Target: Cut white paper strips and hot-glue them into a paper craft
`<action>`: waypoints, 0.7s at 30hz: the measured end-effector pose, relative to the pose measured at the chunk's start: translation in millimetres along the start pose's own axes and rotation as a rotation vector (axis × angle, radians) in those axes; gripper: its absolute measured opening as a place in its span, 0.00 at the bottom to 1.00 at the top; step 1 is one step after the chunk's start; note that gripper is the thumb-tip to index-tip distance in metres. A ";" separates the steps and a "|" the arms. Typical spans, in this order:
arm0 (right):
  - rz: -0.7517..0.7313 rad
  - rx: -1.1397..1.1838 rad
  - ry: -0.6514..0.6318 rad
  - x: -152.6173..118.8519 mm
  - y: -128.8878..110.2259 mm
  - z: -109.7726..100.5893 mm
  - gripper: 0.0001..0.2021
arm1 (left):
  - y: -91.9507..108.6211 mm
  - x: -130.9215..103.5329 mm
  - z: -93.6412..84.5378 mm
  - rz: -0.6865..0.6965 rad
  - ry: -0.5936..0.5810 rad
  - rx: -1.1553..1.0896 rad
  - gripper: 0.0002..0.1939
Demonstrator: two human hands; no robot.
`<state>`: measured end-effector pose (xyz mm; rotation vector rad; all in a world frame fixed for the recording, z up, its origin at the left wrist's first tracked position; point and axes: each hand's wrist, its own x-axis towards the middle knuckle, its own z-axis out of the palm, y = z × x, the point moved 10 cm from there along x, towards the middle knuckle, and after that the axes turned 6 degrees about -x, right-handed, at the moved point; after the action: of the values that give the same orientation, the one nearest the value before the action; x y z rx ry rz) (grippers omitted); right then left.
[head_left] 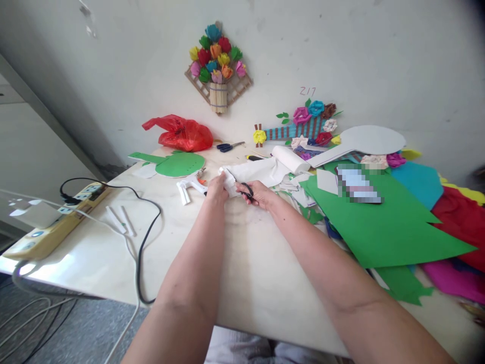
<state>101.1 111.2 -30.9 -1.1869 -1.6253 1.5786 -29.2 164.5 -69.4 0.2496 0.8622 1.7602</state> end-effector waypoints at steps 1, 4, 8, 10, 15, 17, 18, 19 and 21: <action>0.000 0.000 -0.015 -0.3 -0.3 0.0 0.18 | -0.6 0.5 -1.2 -0.001 0.008 0.006 0.06; 0.013 -0.004 -0.062 0.4 -2.5 1.2 0.22 | -1.5 -0.3 -0.1 -0.003 -0.006 0.018 0.06; 0.039 -0.004 -0.120 6.4 -6.6 4.1 0.25 | -0.2 -5.6 2.3 -0.007 -0.012 0.021 0.05; 0.044 0.004 -0.135 10.2 -7.9 5.2 0.25 | 0.7 -8.4 4.0 -0.012 -0.019 0.036 0.05; 0.052 0.029 -0.129 14.5 -4.1 6.6 0.24 | 4.4 -12.2 3.4 0.000 0.002 0.039 0.06; 0.049 0.053 -0.113 13.8 -2.1 6.7 0.23 | 3.4 -12.4 3.1 -0.010 0.007 0.031 0.06; 0.045 0.065 -0.103 13.1 -1.7 6.6 0.23 | 3.0 -12.0 3.0 -0.011 0.007 0.031 0.06; 0.038 0.074 -0.091 12.4 -1.7 6.5 0.22 | 2.8 -11.3 2.6 -0.009 0.008 0.032 0.06; 0.024 0.082 -0.068 10.8 -2.7 6.6 0.20 | 2.6 -9.2 2.2 0.000 0.004 0.034 0.06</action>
<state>90.0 117.9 -31.1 -1.1258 -1.5775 1.7009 -26.6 156.9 -63.9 0.2687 0.8957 1.7474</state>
